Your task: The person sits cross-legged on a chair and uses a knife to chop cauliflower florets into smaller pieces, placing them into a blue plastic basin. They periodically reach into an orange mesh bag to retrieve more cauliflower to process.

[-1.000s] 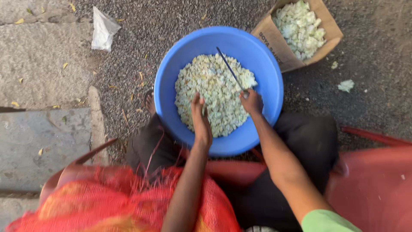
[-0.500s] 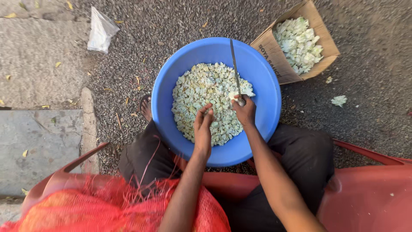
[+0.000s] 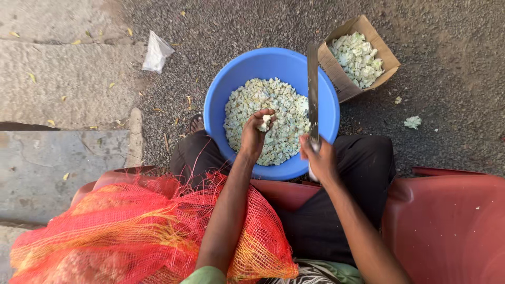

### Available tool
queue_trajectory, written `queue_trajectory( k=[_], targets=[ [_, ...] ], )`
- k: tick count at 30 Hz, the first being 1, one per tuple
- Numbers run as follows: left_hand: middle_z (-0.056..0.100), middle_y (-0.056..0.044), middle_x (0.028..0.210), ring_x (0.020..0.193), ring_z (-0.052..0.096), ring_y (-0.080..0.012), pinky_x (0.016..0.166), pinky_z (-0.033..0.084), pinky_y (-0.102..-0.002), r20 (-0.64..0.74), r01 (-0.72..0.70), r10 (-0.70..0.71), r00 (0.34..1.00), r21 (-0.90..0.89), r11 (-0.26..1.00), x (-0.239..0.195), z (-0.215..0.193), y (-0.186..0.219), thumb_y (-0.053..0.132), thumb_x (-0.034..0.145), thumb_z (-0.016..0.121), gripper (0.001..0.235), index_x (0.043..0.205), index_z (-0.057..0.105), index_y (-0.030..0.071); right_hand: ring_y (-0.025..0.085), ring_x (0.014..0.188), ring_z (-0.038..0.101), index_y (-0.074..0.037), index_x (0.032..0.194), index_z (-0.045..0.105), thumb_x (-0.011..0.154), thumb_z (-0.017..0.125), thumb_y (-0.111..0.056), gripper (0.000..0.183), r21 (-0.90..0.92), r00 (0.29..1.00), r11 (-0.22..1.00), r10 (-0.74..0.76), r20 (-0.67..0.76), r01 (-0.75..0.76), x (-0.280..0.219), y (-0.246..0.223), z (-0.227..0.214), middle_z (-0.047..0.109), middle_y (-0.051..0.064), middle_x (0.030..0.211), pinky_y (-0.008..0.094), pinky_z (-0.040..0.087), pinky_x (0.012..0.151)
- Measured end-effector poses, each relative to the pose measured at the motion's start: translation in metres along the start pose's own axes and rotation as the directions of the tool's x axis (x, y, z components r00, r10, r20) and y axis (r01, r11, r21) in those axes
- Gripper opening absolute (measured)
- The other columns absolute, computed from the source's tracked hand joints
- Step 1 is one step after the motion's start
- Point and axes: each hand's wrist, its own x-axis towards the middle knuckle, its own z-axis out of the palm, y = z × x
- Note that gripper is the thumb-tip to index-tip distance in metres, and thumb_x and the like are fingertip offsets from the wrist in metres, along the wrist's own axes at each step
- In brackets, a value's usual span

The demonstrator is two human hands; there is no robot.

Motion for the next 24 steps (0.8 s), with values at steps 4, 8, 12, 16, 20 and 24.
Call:
queue_trajectory(
  k=[4, 8, 12, 16, 20, 24],
  targets=[
    [0.065, -0.011, 0.098, 0.090, 0.065, -0.0221, 0.085, 0.056, -0.040, -0.035, -0.045, 0.040, 0.999, -0.141, 0.989, -0.003, 0.003, 0.000, 0.035, 0.101, 0.046, 0.040, 0.120, 0.056, 0.002, 0.011, 0.057, 0.062, -0.004, 0.107, 0.069, 0.100, 0.059, -0.041, 0.039, -0.027, 0.978, 0.992, 0.129, 0.161, -0.126, -0.038, 0.007, 0.013, 0.065, 0.001, 0.071, 0.027, 0.055, 0.053],
    [0.064, -0.007, 0.089, 0.078, 0.061, -0.0168, 0.070, 0.050, -0.033, -0.075, 0.000, -0.006, 0.997, -0.073, 0.997, -0.017, 0.016, 0.013, 0.070, 0.103, 0.037, 0.070, 0.120, 0.056, 0.005, 0.012, 0.057, 0.060, -0.002, 0.101, 0.066, 0.103, 0.059, -0.040, 0.038, -0.185, 0.979, 0.982, 0.071, 0.192, -0.035, -0.049, -0.015, 0.035, 0.061, 0.003, 0.067, 0.029, 0.051, 0.052],
    [0.061, -0.005, 0.083, 0.074, 0.059, -0.0159, 0.067, 0.049, -0.031, -0.047, -0.029, 0.027, 0.998, -0.034, 0.999, -0.027, 0.027, 0.023, 0.079, 0.097, 0.035, 0.084, 0.125, 0.056, 0.002, 0.019, 0.054, 0.064, -0.003, 0.102, 0.066, 0.101, 0.059, -0.040, 0.037, -0.395, 0.988, 0.919, 0.066, 0.136, -0.007, -0.048, -0.032, 0.046, 0.063, 0.011, 0.061, 0.036, 0.050, 0.053],
    [0.059, -0.004, 0.081, 0.071, 0.056, -0.0152, 0.067, 0.047, -0.030, -0.013, -0.036, 0.036, 0.999, -0.051, 0.998, -0.030, 0.032, 0.031, 0.080, 0.096, 0.034, 0.086, 0.126, 0.055, 0.002, 0.022, 0.064, 0.072, 0.000, 0.101, 0.065, 0.102, 0.061, -0.036, 0.036, -0.407, 0.976, 0.891, -0.147, 0.159, 0.201, -0.049, -0.027, 0.052, 0.072, 0.012, 0.073, 0.040, 0.054, 0.059],
    [0.054, -0.004, 0.079, 0.072, 0.051, -0.0143, 0.068, 0.045, -0.030, 0.107, -0.045, 0.048, 0.993, -0.027, 0.999, -0.032, 0.033, 0.028, 0.066, 0.102, 0.047, 0.068, 0.129, 0.054, 0.004, 0.029, 0.067, 0.071, 0.002, 0.101, 0.065, 0.102, 0.062, -0.033, 0.035, -0.500, 0.986, 0.854, -0.084, 0.142, 0.145, -0.045, -0.012, 0.063, 0.072, 0.017, 0.077, 0.044, 0.052, 0.060],
    [0.052, -0.003, 0.078, 0.067, 0.047, -0.0146, 0.062, 0.041, -0.030, 0.163, 0.052, -0.015, 0.986, -0.221, 0.974, -0.026, 0.032, 0.026, 0.051, 0.108, 0.054, 0.051, 0.125, 0.054, 0.004, 0.026, 0.062, 0.065, 0.003, 0.100, 0.063, 0.104, 0.059, -0.031, 0.034, -0.477, 0.977, 0.875, 0.020, 0.213, 0.086, -0.038, 0.000, 0.064, 0.067, 0.015, 0.070, 0.044, 0.049, 0.058]
  ],
)
